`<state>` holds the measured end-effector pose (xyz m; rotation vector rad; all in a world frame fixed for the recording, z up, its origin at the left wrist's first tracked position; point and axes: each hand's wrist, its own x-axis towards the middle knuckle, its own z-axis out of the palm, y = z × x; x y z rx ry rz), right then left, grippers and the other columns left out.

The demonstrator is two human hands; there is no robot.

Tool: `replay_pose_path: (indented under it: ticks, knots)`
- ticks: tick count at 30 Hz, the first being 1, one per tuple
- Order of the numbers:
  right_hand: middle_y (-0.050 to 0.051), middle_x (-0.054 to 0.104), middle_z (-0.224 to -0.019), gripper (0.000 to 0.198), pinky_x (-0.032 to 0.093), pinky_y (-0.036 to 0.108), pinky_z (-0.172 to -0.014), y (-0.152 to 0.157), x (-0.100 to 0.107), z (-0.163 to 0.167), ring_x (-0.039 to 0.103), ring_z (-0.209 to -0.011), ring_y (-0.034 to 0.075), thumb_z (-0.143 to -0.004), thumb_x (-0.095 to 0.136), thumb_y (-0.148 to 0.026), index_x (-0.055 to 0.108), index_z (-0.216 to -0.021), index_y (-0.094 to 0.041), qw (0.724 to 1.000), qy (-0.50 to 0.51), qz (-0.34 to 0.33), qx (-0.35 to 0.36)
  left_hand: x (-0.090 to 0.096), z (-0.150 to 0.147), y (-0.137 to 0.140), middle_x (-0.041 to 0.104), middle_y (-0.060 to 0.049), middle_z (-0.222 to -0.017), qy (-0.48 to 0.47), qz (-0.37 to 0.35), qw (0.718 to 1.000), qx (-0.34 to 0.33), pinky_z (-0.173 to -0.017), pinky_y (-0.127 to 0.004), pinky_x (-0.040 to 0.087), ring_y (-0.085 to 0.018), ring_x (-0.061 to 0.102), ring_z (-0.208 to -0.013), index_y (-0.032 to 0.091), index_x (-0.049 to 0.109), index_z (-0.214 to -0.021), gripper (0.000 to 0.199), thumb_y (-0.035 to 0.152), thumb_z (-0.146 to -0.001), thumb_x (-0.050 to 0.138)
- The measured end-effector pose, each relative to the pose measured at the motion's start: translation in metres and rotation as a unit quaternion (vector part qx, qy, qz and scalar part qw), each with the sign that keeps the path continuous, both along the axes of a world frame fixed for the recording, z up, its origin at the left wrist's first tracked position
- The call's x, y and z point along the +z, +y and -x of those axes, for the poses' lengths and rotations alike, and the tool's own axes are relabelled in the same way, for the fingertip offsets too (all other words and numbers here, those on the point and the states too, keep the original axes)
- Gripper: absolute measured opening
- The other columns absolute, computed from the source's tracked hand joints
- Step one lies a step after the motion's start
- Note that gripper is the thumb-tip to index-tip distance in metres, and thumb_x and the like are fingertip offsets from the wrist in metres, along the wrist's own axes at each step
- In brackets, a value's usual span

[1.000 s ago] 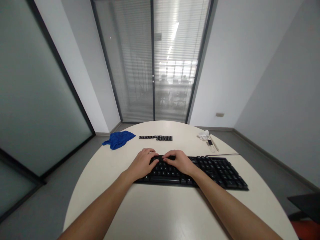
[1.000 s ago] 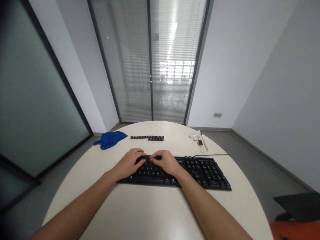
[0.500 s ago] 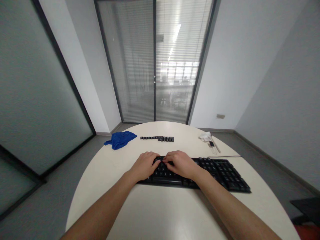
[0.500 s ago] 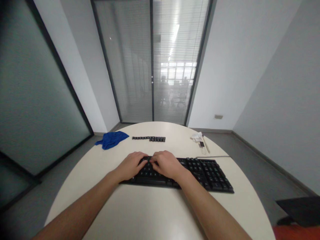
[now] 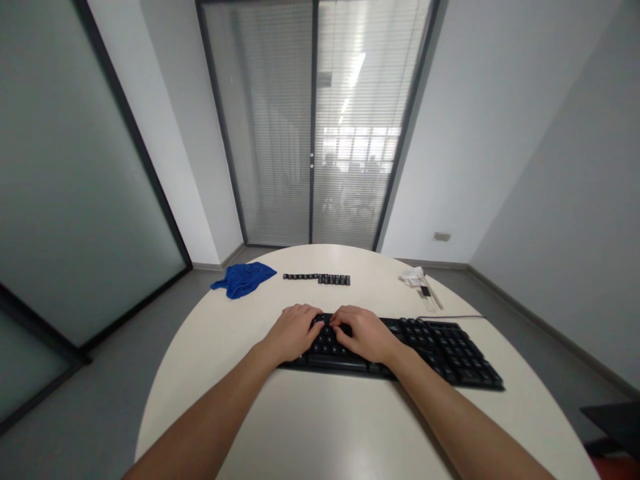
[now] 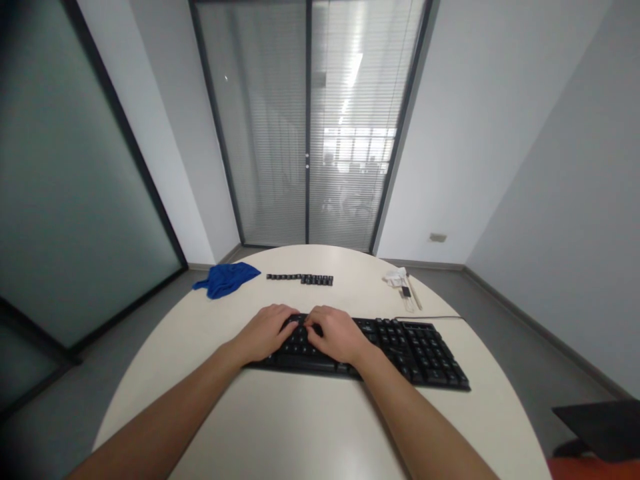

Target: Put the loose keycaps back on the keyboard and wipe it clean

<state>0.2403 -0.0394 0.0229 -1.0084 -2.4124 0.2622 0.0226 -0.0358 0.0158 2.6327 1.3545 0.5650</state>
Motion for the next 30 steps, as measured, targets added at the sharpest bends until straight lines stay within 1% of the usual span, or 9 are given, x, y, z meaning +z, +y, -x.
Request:
replay_pose_path:
  ticks: [4, 7, 10, 13, 16, 19, 24, 27, 30]
  knots:
    - [0.004, 0.072, -0.096, 0.012, 0.047, 0.031, -0.088, 0.003, -0.002, -0.001, 0.064, -0.093, 0.019, -0.09, 0.058, -0.017, 0.069, -0.094, -0.02, 0.999, 0.038, 0.017, -0.018, 0.0, 0.0, 0.0, 0.067, -0.009, -0.117, 0.004, -0.012, 1.0, -0.006, -0.099, -0.041, 0.045, -0.025, 0.059, -0.11, 0.019, 0.062, -0.119, 0.028, 0.032, -0.102, 0.045]
    - [0.004, 0.073, -0.096, 0.015, 0.047, 0.031, -0.086, 0.011, -0.004, -0.001, 0.064, -0.091, 0.019, -0.092, 0.056, -0.022, 0.071, -0.095, -0.021, 0.996, 0.051, 0.032, -0.073, 0.001, 0.0, -0.001, 0.065, -0.008, -0.116, 0.002, -0.018, 1.0, -0.019, -0.098, -0.041, 0.046, -0.025, 0.057, -0.111, 0.02, 0.062, -0.12, 0.026, 0.029, -0.1, 0.047]
    - [0.004, 0.073, -0.099, 0.02, 0.049, 0.03, -0.081, 0.025, -0.007, 0.0, 0.065, -0.085, 0.018, -0.094, 0.054, -0.026, 0.072, -0.101, -0.021, 0.989, 0.016, 0.045, -0.137, 0.002, 0.0, -0.001, 0.064, -0.007, -0.118, -0.003, -0.023, 0.999, -0.037, -0.099, -0.039, 0.046, -0.023, 0.056, -0.111, 0.021, 0.062, -0.121, 0.026, 0.023, -0.099, 0.048]
    - [0.006, 0.074, -0.105, 0.021, 0.048, 0.028, -0.083, 0.042, -0.006, 0.003, 0.066, -0.091, 0.018, -0.094, 0.055, -0.026, 0.071, -0.106, -0.019, 0.983, -0.05, 0.025, -0.176, 0.002, -0.001, -0.001, 0.063, -0.007, -0.118, 0.0, -0.032, 0.998, -0.046, -0.099, -0.039, 0.047, -0.023, 0.055, -0.111, 0.02, 0.063, -0.119, 0.025, 0.022, -0.1, 0.048]
    - [0.008, 0.073, -0.11, 0.021, 0.046, 0.029, -0.09, 0.061, -0.002, 0.009, 0.064, -0.101, 0.021, -0.091, 0.058, -0.023, 0.07, -0.107, -0.017, 0.979, -0.083, 0.005, -0.186, 0.001, 0.0, 0.0, 0.063, -0.007, -0.116, 0.003, -0.039, 0.998, -0.049, -0.098, -0.039, 0.048, -0.024, 0.055, -0.111, 0.02, 0.064, -0.117, 0.024, 0.023, -0.1, 0.047]
    - [0.01, 0.071, -0.116, 0.025, 0.043, 0.032, -0.096, 0.078, 0.002, 0.017, 0.06, -0.111, 0.024, -0.091, 0.057, -0.02, 0.069, -0.113, -0.016, 0.973, -0.12, -0.017, -0.194, 0.001, 0.0, 0.0, 0.063, -0.007, -0.116, 0.009, -0.044, 0.998, -0.05, -0.096, -0.039, 0.048, -0.023, 0.055, -0.109, 0.021, 0.064, -0.117, 0.024, 0.024, -0.1, 0.047]
    - [0.015, 0.067, -0.121, 0.032, 0.042, 0.039, -0.096, 0.1, 0.004, 0.031, 0.053, -0.116, 0.03, -0.09, 0.056, -0.017, 0.067, -0.12, -0.015, 0.962, -0.182, -0.048, -0.195, 0.003, 0.001, 0.0, 0.062, -0.008, -0.114, 0.027, -0.053, 0.997, -0.058, -0.096, -0.039, 0.048, -0.023, 0.055, -0.108, 0.02, 0.064, -0.116, 0.024, 0.024, -0.1, 0.046]
    - [0.015, 0.065, -0.125, 0.034, 0.041, 0.04, -0.096, 0.109, 0.004, 0.041, 0.051, -0.119, 0.031, -0.092, 0.052, -0.016, 0.065, -0.123, -0.014, 0.959, -0.201, -0.062, -0.189, 0.004, 0.001, 0.0, 0.062, -0.008, -0.113, 0.026, -0.049, 0.997, -0.057, -0.095, -0.039, 0.048, -0.023, 0.055, -0.108, 0.02, 0.063, -0.116, 0.024, 0.025, -0.1, 0.046]
    - [0.016, 0.067, -0.122, 0.031, 0.041, 0.04, -0.095, 0.116, 0.002, 0.048, 0.05, -0.119, 0.031, -0.094, 0.05, -0.015, 0.066, -0.12, -0.014, 0.958, -0.21, -0.068, -0.181, 0.005, 0.001, 0.0, 0.062, -0.008, -0.113, 0.023, -0.045, 0.997, -0.057, -0.094, -0.039, 0.048, -0.023, 0.055, -0.107, 0.02, 0.063, -0.116, 0.023, 0.025, -0.1, 0.045]
